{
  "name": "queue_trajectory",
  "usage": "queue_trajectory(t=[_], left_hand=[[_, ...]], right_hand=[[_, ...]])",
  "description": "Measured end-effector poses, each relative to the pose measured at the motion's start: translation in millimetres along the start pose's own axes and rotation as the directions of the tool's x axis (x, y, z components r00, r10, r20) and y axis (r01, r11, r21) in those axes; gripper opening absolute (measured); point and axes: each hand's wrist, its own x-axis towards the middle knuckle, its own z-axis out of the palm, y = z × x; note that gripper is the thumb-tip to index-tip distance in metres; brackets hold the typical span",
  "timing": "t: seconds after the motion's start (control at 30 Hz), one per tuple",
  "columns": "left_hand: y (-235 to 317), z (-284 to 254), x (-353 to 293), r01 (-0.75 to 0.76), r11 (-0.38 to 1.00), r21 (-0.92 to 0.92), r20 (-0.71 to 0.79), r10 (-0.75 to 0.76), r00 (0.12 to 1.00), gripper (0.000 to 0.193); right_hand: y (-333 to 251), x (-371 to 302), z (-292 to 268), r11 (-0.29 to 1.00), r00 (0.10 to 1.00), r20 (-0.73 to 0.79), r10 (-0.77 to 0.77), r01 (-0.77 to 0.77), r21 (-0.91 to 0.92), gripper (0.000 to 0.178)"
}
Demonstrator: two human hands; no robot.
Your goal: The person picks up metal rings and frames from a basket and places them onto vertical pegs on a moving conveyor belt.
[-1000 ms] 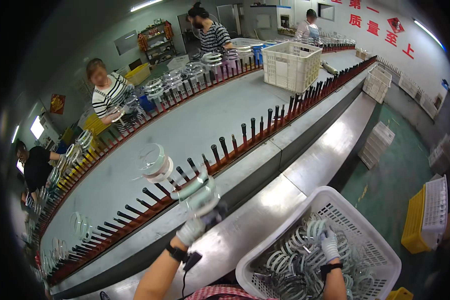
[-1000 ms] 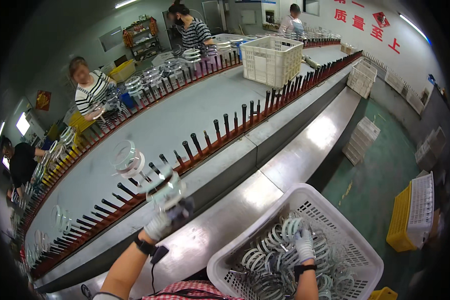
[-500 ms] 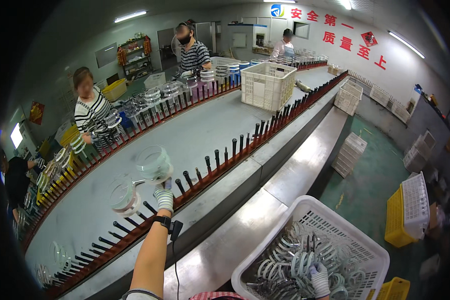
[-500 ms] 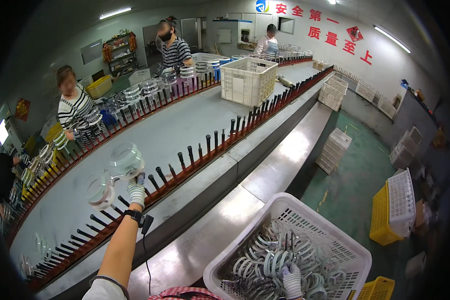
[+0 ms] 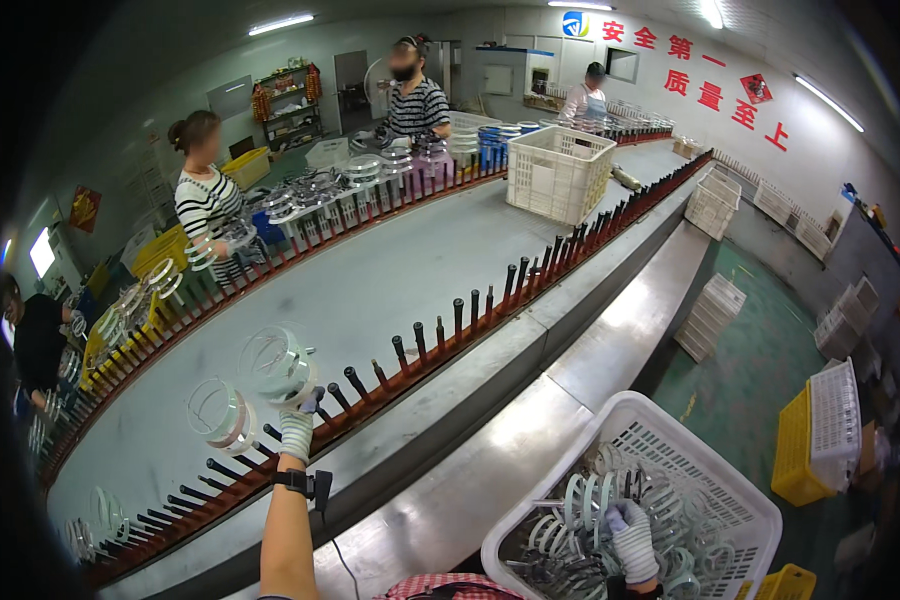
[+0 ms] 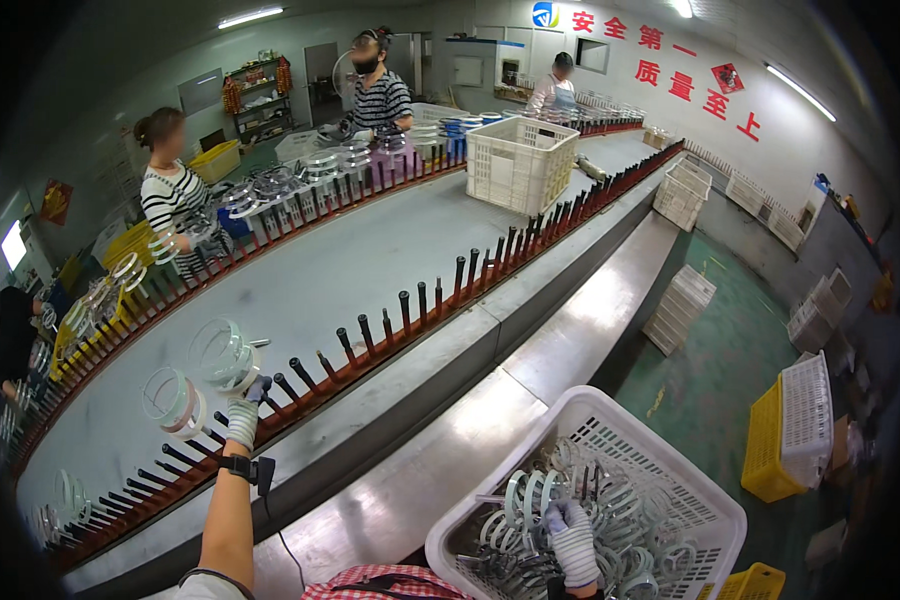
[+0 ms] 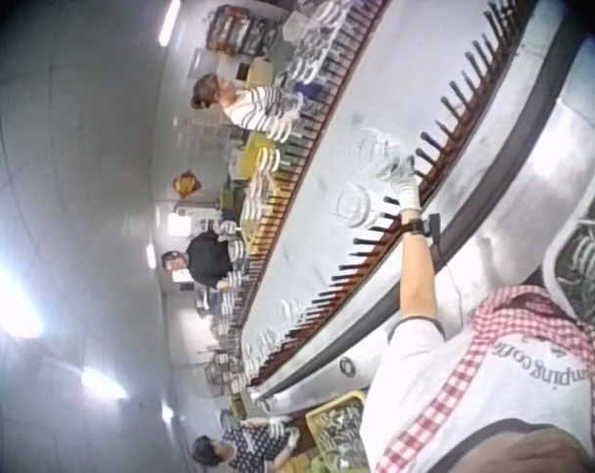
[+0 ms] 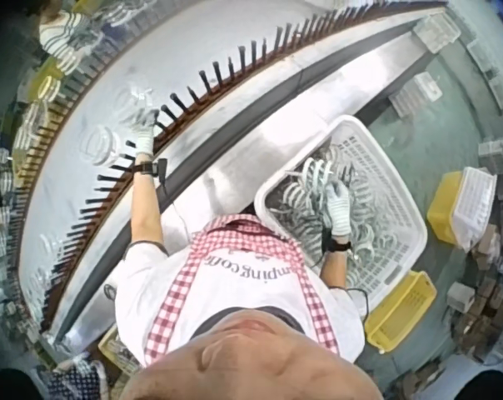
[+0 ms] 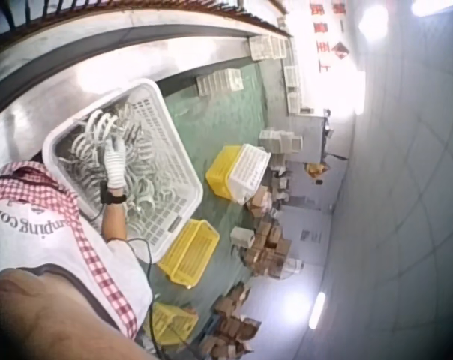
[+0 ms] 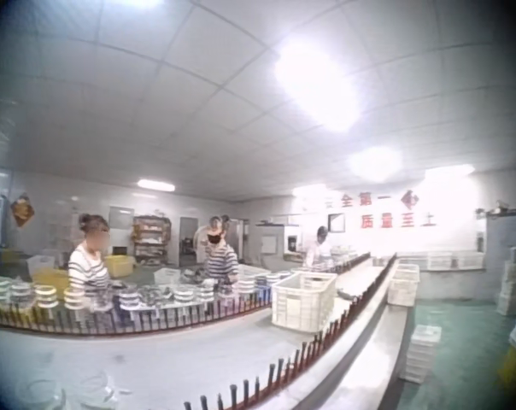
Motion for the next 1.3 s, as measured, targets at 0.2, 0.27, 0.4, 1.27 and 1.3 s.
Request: queue_trajectory(t=[0.2, 0.27, 0.4, 1.27, 1.3], left_hand=[[41, 59, -25, -0.281, 0.882, 0.377, -0.202, 0.375, 0.905, 0.037], [63, 92, -32, -0.429, 0.808, 0.404, -0.189, 0.532, 0.825, 0.036], [130, 192, 0, -0.461, 0.157, 0.874, 0.224, 0.712, 0.666, 0.037], [83, 382, -44, 0.154, 0.931, 0.33, 0.219, -0.234, 0.947, 0.052], [105, 405, -74, -0.382, 0.906, 0.179, 0.432, 0.276, 0.858, 0.06]], right_hand=[[4, 54, -13, 0.999, 0.995, 0.098, 0.032, -0.031, -0.008, 0.021], [-6, 69, -13, 1.0, 0.994, 0.11, -0.017, 0.018, -0.007, 0.019], [-30, 89, -19, 0.997, 0.992, 0.111, -0.058, 0.053, 0.049, 0.017], [-74, 187, -102, 0.907, 0.915, 0.197, -0.351, 0.385, -0.17, 0.013], [-82, 188, -104, 0.909, 0.919, 0.195, -0.343, 0.377, -0.176, 0.013]])
